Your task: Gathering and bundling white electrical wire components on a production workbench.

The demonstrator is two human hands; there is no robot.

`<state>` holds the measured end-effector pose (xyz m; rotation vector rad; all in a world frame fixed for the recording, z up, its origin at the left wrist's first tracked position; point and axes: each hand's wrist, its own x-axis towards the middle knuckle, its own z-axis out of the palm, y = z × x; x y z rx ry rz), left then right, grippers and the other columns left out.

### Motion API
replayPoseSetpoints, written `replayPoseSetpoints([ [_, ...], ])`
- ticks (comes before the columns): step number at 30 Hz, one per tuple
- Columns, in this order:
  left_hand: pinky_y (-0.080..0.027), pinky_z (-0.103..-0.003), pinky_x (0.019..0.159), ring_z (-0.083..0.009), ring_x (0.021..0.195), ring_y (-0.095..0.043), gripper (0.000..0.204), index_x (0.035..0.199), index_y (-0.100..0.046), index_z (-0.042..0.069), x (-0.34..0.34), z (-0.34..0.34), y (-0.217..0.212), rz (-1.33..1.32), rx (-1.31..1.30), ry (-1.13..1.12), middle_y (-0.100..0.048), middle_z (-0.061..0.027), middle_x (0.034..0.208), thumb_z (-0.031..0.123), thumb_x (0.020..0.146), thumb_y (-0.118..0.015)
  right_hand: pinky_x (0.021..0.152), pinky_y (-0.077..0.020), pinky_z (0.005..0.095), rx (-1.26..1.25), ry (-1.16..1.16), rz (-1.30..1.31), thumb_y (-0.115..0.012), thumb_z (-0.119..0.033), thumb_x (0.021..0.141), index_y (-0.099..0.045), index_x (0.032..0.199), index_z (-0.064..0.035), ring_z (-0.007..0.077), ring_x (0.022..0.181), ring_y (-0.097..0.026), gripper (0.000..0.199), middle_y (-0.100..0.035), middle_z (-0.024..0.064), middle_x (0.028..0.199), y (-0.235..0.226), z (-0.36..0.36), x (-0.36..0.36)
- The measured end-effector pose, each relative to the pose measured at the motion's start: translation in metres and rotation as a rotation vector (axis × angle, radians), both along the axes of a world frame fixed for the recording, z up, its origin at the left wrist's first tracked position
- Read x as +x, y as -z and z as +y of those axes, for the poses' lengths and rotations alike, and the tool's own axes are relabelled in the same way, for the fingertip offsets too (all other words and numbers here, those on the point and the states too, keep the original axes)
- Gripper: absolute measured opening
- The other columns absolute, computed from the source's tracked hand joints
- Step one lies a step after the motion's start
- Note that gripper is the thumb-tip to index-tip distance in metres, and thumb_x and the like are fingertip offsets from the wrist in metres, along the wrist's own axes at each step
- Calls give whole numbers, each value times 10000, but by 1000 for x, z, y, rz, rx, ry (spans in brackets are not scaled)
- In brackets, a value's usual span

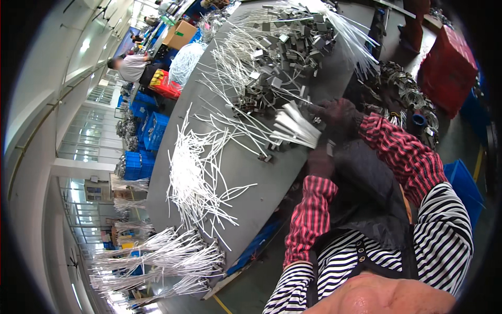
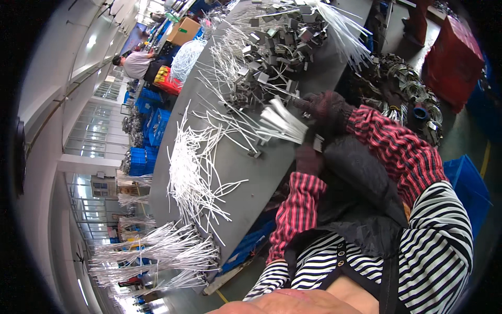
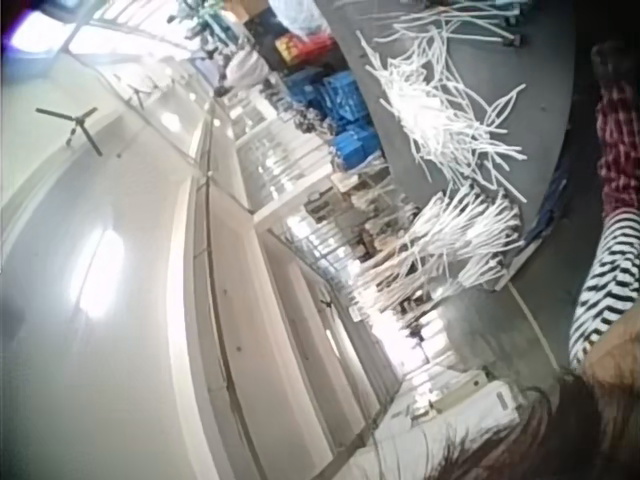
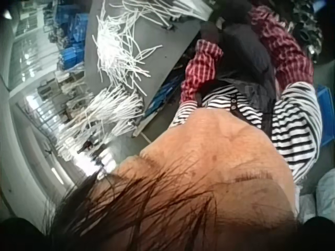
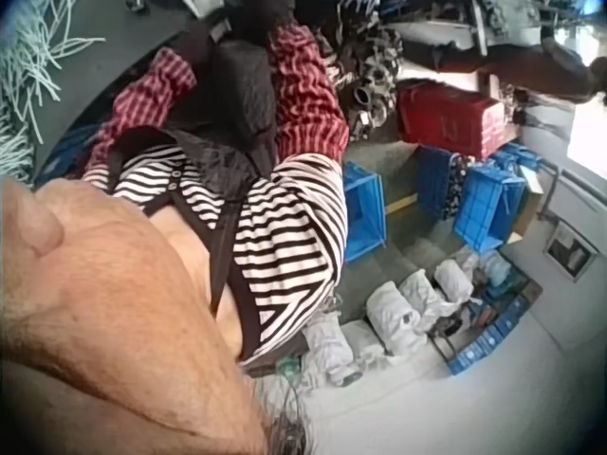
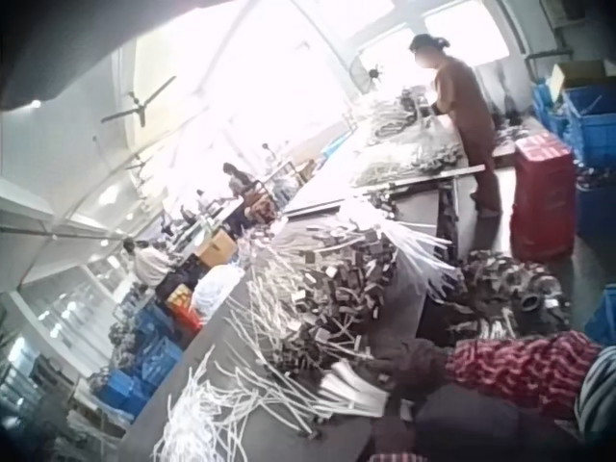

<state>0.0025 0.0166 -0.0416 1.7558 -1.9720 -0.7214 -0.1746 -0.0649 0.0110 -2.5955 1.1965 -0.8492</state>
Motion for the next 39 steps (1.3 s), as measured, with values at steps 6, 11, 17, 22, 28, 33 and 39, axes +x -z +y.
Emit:
replayPoseSetpoints([
  [6,-554,-395,685,-211,795,-674,297,1138,-599,62,-1,-42,-16,765,88,-313,-684,-96,923,156,863,-660,795,-546,381,395,82,-203,-648,-295,855,-700,1059,-138,326,973,-659,263,-638,133,1110,-5,39,15],
  [11,-474,-315,546,-161,607,-600,317,868,-674,23,-26,-57,-62,1180,302,-574,-647,-59,724,312,922,-554,825,-544,375,418,43,-194,-664,-197,839,-677,1101,-99,307,988,-656,280,-638,127,1105,-2,85,13],
  [17,-339,-282,393,-140,423,-424,259,733,-550,69,-79,-48,-65,1303,277,-889,-469,-17,545,286,870,-583,814,-529,350,809,278,-604,-746,-136,748,-622,1088,-26,189,931,-640,378,-644,103,932,0,180,-54],
  [22,-343,-290,389,-134,440,-444,252,743,-537,64,-61,-58,-49,1457,143,-944,-486,-24,580,273,884,-539,694,-447,282,756,746,-652,-676,-77,755,-627,991,-43,113,792,-531,244,-587,12,851,71,281,-164],
  [28,-546,-299,702,-159,813,-634,238,1002,-622,95,-38,-35,-41,1799,209,-578,-649,-11,907,319,992,-541,774,-467,279,777,1048,-438,-613,-89,821,-652,1023,-48,110,857,-563,210,-628,13,893,142,400,-310],
  [33,-569,-336,704,-183,777,-645,274,1009,-640,61,-23,-23,-60,1761,103,-651,-666,-52,917,329,959,-610,780,-474,278,743,1104,-456,-605,-98,843,-661,1062,-48,115,862,-571,232,-644,16,922,169,438,-340],
  [39,-537,-309,662,-150,778,-623,253,1048,-586,86,-15,-22,-82,1723,22,-532,-643,-32,917,328,974,-586,613,-456,263,779,1186,-495,-608,-101,837,-662,1089,-70,95,684,-539,259,-604,-1,834,180,442,-340],
])
